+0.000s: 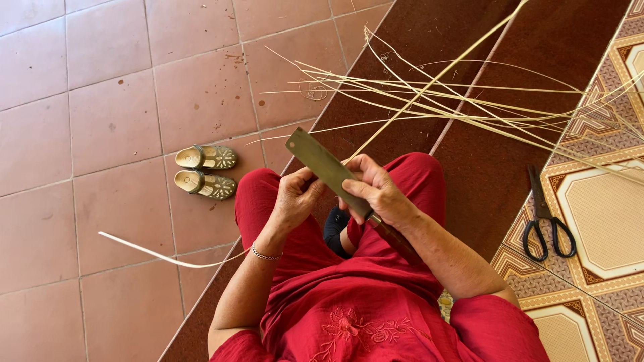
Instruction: The person sits on the floor and uses a knife to shave thin strips from bamboo rods. The person holds the rod with one hand and draws the knife along its length to remove the outer layer, repeating the process on multiple rods.
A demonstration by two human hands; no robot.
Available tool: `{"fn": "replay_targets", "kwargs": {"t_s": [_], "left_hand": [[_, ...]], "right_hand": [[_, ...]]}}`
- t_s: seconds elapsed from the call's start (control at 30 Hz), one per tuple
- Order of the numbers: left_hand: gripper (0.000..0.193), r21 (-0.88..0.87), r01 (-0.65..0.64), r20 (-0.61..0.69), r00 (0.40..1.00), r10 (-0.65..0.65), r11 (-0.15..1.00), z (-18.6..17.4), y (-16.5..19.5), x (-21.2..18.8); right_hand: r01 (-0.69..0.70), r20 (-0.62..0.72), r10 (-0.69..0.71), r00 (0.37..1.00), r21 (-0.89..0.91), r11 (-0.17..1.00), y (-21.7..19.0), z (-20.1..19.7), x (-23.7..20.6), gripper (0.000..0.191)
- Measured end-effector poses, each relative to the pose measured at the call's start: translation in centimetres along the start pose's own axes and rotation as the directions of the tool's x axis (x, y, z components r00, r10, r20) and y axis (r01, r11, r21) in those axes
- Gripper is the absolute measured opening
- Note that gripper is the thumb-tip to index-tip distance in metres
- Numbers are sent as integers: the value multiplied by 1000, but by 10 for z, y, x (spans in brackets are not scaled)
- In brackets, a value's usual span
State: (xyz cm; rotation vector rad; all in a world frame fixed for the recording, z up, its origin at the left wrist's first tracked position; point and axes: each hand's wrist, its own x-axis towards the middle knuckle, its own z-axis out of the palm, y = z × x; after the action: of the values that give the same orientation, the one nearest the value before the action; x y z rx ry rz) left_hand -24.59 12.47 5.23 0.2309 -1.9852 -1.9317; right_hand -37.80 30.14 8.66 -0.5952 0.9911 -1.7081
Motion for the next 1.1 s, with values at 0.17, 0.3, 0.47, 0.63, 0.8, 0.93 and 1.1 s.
{"fn": "replay_targets", "kwargs": {"t_s": [0.17,0.3,0.47,0.63,0.8,0.93,1.1], "left_hand": [[14,41,203,-24,979,-202,978,-3,1,-6],[14,17,230,-11,973,-230,973,-7,3,-7],[16,-87,312,22,950,-311,946,-18,7,-14],[16,-16,288,3,958,-288,958,-22,9,-14],[17,-43,306,-46,950,-308,951,-9,10,-2],[16,52,236,-20,972,-235,970,-5,12,5],[13,306,115,27,991,-130,945,-27,23,-6]], "right_hand": [[30,-80,-20,997,125,992,-6,-8,0,21],[75,-74,-69,995,82,994,-14,-17,1,21],[165,-130,-155,979,70,984,-29,-34,2,19],[212,-165,-201,966,50,976,-45,-42,0,24],[-18,-104,11,995,-66,998,-37,-10,-2,29],[-37,-109,30,994,-59,998,-31,4,-3,30],[128,-376,-184,908,-170,977,-76,-41,-9,29]]}}
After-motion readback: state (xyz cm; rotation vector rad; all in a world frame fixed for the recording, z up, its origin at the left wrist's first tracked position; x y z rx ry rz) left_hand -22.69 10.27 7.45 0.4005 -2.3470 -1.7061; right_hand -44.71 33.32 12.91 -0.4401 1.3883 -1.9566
